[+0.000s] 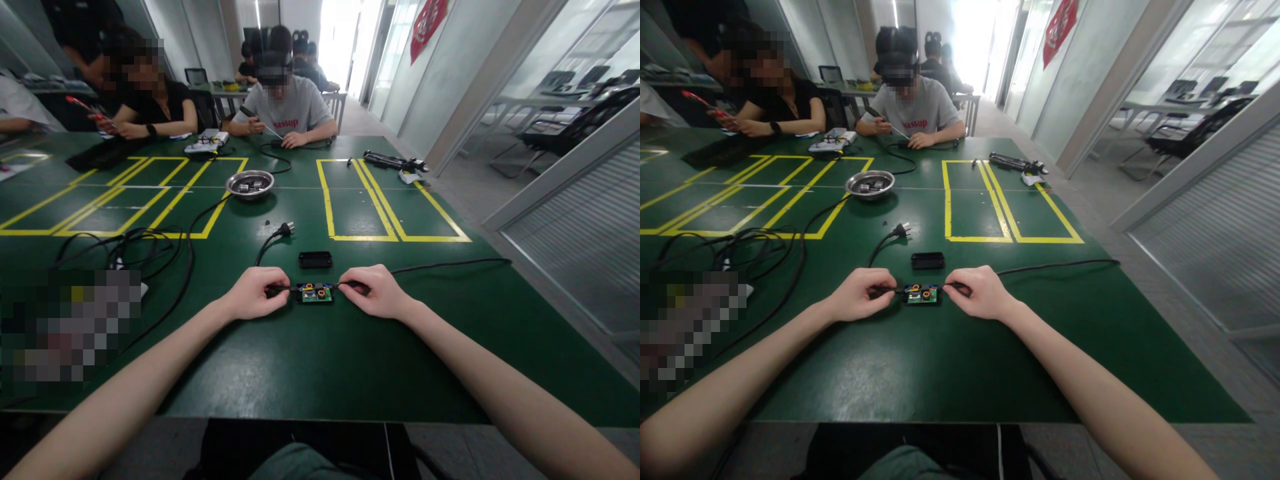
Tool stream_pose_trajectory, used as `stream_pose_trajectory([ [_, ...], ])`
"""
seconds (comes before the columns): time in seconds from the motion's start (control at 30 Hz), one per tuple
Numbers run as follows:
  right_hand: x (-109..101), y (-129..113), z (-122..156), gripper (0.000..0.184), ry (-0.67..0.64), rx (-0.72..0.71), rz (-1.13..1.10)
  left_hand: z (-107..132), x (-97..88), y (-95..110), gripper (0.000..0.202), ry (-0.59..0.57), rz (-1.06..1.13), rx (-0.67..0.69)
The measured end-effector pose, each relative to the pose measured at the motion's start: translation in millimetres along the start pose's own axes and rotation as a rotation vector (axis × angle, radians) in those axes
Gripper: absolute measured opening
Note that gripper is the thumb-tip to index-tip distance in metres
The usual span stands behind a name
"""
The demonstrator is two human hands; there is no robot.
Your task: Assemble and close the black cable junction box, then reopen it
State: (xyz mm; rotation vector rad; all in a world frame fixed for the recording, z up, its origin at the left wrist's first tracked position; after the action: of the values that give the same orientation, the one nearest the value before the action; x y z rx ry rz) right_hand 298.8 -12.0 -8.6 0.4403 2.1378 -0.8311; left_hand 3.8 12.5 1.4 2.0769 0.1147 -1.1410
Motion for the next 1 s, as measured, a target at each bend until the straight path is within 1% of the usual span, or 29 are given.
stream_pose_trajectory([
  [0.2,1.8,2.8,-0.9,0.021,-0.017,0.003,0.019,-0.4,0.2,-3.6,0.016,-0.014,0.007,-0.033],
  [0.37,2.6,3.1,-0.3,0.017,-0.013,-0.005,0.004,-0.4,0.9,-3.8,0.016,-0.027,0.021,-0.064],
  [0.53,3.4,3.8,-1.0,0.016,-0.016,0.017,-0.001,-0.4,1.8,-5.9,0.016,-0.021,0.017,-0.084],
  [0.73,2.1,1.7,-3.7,0.014,-0.028,-0.009,-0.019,-0.2,1.9,-6.1,0.016,-0.038,0.003,-0.090],
  [1.0,2.7,2.5,-3.3,0.014,-0.042,0.029,-0.042,-0.1,2.9,-5.1,0.016,-0.041,-0.005,-0.087],
])
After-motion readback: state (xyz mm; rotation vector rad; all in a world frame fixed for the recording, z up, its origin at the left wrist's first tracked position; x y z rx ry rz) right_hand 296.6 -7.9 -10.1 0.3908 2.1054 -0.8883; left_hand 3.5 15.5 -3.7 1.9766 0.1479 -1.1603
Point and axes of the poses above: each hand's wrist, its own z-axis away from the middle knuckle, its own x-axis out of the palm, y = z × x, the point moved 1 cm from there along -z, towards the middle knuckle, and after that the axes turned 1 degree about z, right-handed, at the moved point
